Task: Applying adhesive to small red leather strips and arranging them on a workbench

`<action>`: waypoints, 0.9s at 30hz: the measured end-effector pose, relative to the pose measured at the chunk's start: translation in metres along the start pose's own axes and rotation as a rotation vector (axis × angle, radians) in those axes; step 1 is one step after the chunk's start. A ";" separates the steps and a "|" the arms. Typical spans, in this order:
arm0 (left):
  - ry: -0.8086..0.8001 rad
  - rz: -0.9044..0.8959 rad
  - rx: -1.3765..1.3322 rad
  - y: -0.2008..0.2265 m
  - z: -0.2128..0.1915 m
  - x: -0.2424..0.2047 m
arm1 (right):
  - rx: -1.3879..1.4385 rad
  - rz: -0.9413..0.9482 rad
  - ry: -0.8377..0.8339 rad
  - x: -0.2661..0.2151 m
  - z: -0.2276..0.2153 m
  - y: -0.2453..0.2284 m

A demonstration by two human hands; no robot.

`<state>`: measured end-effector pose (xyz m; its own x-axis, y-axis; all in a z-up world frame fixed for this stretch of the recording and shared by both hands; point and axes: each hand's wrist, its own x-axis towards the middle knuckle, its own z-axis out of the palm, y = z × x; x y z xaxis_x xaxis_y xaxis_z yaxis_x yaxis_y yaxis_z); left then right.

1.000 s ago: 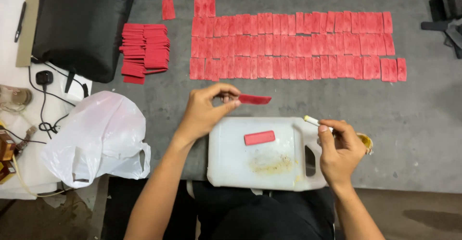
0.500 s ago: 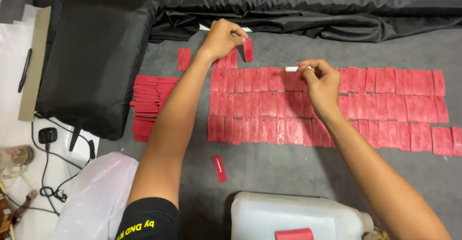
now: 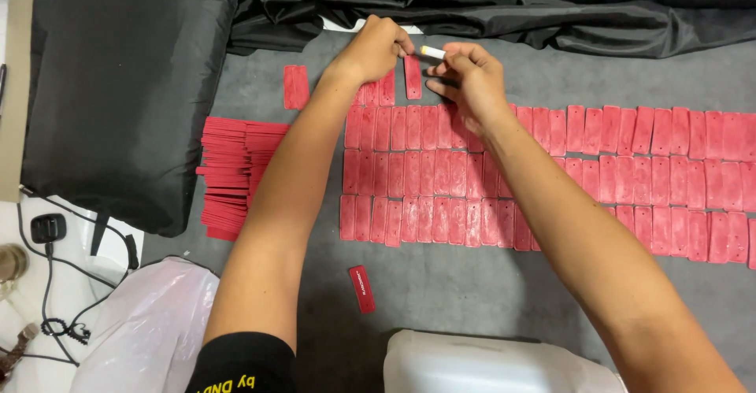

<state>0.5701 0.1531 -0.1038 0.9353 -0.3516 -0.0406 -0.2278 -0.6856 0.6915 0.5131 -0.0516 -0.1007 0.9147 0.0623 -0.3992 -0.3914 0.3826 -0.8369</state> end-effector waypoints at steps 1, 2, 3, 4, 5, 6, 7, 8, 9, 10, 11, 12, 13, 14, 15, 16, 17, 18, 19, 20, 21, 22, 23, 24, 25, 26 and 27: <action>-0.023 -0.042 -0.002 0.005 -0.002 -0.002 | 0.011 0.014 -0.009 0.000 0.004 0.001; -0.047 -0.084 -0.003 0.009 -0.003 -0.004 | 0.021 0.027 -0.018 0.000 0.008 0.003; -0.045 -0.084 -0.004 0.002 0.000 -0.002 | 0.020 0.027 -0.019 -0.001 0.010 0.004; -0.025 -0.039 0.014 -0.004 0.004 0.001 | 0.012 0.029 -0.024 -0.002 0.013 0.005; -0.004 0.005 0.032 -0.011 0.008 0.003 | 0.003 0.030 -0.030 -0.004 0.016 0.005; -0.002 0.006 0.031 -0.007 0.006 0.002 | 0.001 0.029 -0.031 -0.004 0.017 0.005; -0.009 -0.020 0.048 -0.003 0.005 0.000 | 0.000 0.026 -0.029 -0.005 0.019 0.006; -0.016 -0.046 0.065 0.000 0.003 -0.002 | -0.001 0.023 -0.027 -0.006 0.021 0.007; -0.013 -0.045 0.066 0.003 0.002 -0.003 | -0.002 0.022 -0.029 -0.005 0.021 0.008; -0.022 -0.066 0.083 0.006 0.000 -0.005 | -0.006 0.019 -0.026 -0.004 0.021 0.009; -0.031 -0.086 0.099 0.008 -0.001 -0.006 | -0.011 0.016 -0.021 -0.004 0.020 0.011; -0.030 -0.086 0.099 0.012 -0.003 -0.008 | -0.011 0.016 -0.022 -0.004 0.020 0.010; -0.046 -0.122 0.128 0.017 -0.006 -0.010 | -0.027 0.008 -0.020 -0.005 0.020 0.009; -0.063 -0.159 0.158 0.021 -0.008 -0.011 | -0.044 0.000 -0.018 -0.005 0.020 0.009; -0.062 -0.159 0.158 0.018 -0.007 -0.011 | -0.044 -0.001 -0.019 -0.005 0.020 0.010; -0.053 -0.145 0.179 0.016 -0.006 -0.010 | -0.043 -0.006 -0.020 -0.004 0.019 0.010; -0.044 -0.128 0.199 0.014 -0.004 -0.009 | -0.043 -0.013 -0.020 -0.004 0.018 0.011; -0.044 -0.127 0.199 0.014 -0.005 -0.009 | -0.043 -0.014 -0.019 -0.005 0.019 0.010; -0.043 -0.126 0.216 0.015 -0.005 -0.009 | -0.044 -0.011 -0.021 -0.005 0.019 0.010; -0.042 -0.125 0.233 0.015 -0.006 -0.010 | -0.044 -0.007 -0.023 -0.006 0.020 0.010; -0.041 -0.124 0.234 0.014 -0.005 -0.009 | -0.044 -0.008 -0.024 -0.007 0.020 0.009; -0.026 -0.105 0.262 0.013 -0.005 -0.009 | -0.046 -0.014 -0.024 -0.007 0.020 0.009; -0.012 -0.086 0.289 0.013 -0.004 -0.008 | -0.049 -0.019 -0.022 -0.008 0.020 0.009; -0.012 -0.086 0.290 0.011 -0.004 -0.009 | -0.048 -0.020 -0.022 -0.011 0.020 0.008; 0.001 -0.061 0.306 0.010 -0.004 -0.009 | -0.044 -0.024 -0.019 -0.014 0.020 0.006; 0.014 -0.037 0.322 0.010 -0.004 -0.008 | -0.041 -0.029 -0.015 -0.017 0.019 0.003; 0.017 -0.032 0.323 0.011 -0.005 -0.009 | -0.041 -0.034 -0.015 -0.017 0.018 0.003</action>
<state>0.5606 0.1522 -0.0924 0.9472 -0.3174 -0.0448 -0.2695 -0.8642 0.4249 0.4981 -0.0347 -0.0898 0.9289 0.0639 -0.3647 -0.3633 0.3471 -0.8646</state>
